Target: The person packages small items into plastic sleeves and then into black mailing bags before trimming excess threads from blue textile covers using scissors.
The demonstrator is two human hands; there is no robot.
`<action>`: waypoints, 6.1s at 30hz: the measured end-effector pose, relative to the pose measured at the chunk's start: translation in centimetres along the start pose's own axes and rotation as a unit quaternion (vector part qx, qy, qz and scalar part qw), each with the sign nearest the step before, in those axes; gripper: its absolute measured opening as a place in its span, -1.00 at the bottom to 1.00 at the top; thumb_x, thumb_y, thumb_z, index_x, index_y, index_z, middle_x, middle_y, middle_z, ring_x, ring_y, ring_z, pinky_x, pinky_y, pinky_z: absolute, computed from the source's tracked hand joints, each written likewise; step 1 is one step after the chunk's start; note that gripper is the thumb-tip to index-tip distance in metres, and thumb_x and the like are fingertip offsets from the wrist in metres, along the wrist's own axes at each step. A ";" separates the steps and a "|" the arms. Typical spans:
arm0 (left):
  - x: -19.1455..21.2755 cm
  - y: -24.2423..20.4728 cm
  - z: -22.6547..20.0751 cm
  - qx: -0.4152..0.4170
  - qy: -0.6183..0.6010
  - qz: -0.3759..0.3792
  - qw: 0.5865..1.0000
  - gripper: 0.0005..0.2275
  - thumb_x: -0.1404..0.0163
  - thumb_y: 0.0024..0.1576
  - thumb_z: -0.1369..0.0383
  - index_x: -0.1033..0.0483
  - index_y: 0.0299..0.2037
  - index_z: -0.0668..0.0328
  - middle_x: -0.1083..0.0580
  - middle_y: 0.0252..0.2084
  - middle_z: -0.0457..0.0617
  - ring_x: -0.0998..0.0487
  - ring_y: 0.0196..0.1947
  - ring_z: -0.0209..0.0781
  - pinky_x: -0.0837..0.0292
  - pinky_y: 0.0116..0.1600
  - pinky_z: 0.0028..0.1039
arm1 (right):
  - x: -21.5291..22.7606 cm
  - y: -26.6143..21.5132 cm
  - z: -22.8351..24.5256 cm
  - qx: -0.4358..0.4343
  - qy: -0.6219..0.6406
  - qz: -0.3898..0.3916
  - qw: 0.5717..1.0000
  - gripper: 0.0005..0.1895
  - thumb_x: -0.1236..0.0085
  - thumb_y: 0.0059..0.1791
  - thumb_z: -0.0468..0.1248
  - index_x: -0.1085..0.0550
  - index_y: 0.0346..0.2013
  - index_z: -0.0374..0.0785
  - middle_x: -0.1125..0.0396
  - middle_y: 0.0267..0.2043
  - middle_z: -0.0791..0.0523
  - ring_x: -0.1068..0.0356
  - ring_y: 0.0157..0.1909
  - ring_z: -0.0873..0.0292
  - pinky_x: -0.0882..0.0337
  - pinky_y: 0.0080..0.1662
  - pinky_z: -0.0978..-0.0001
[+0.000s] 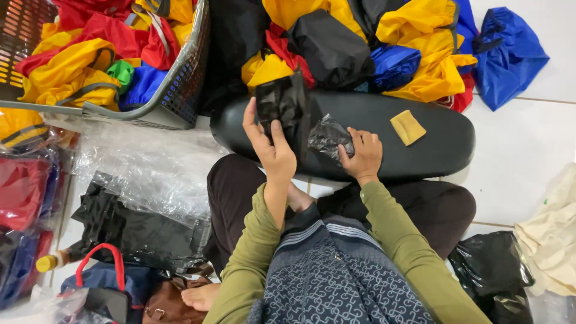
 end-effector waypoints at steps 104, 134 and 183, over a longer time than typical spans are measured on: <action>-2.5 -8.1 13.4 0.056 0.334 0.236 0.911 -0.89 -0.07 0.23 0.42 -0.65 -0.16 0.24 -0.50 -0.33 0.02 -0.63 -0.35 0.03 -0.59 -0.28 -0.39 | 13.7 3.1 3.3 -0.075 0.079 0.047 0.993 -0.74 -0.29 0.06 -0.15 -0.60 -0.04 -0.20 -0.43 -0.23 0.10 -0.46 -0.23 0.04 -0.47 -0.13 0.24; 0.0 -19.2 13.1 0.662 0.063 -0.122 0.737 -0.33 -0.22 0.11 -0.07 -0.28 0.20 0.31 -0.28 0.16 0.34 -0.51 0.07 0.13 -0.47 0.02 -0.06 | 11.8 -1.5 3.0 -0.075 0.234 0.042 0.969 -0.76 -0.33 -0.04 -0.28 -0.59 -0.08 -0.21 -0.37 0.20 -0.11 -0.42 0.16 -0.16 -0.43 0.12 0.11; 6.7 -29.2 23.5 0.608 0.063 0.083 0.787 -0.75 -0.23 -0.05 0.54 -0.53 -0.18 0.22 -0.60 -0.42 -0.05 -0.57 -0.45 -0.36 -0.56 -0.35 -0.58 | -2.1 -4.0 4.7 0.207 0.112 0.078 0.969 -0.80 0.02 -0.03 -0.39 -0.43 -0.56 -0.21 -0.29 -0.42 0.03 -0.38 -0.29 -0.05 -0.42 -0.18 0.12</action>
Point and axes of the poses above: each hand's wrist, its own y-axis towards the middle knuckle, its own x-axis out of the back of the hand, z = x × y, the point moved 3 cm from there along y, towards the middle knuckle
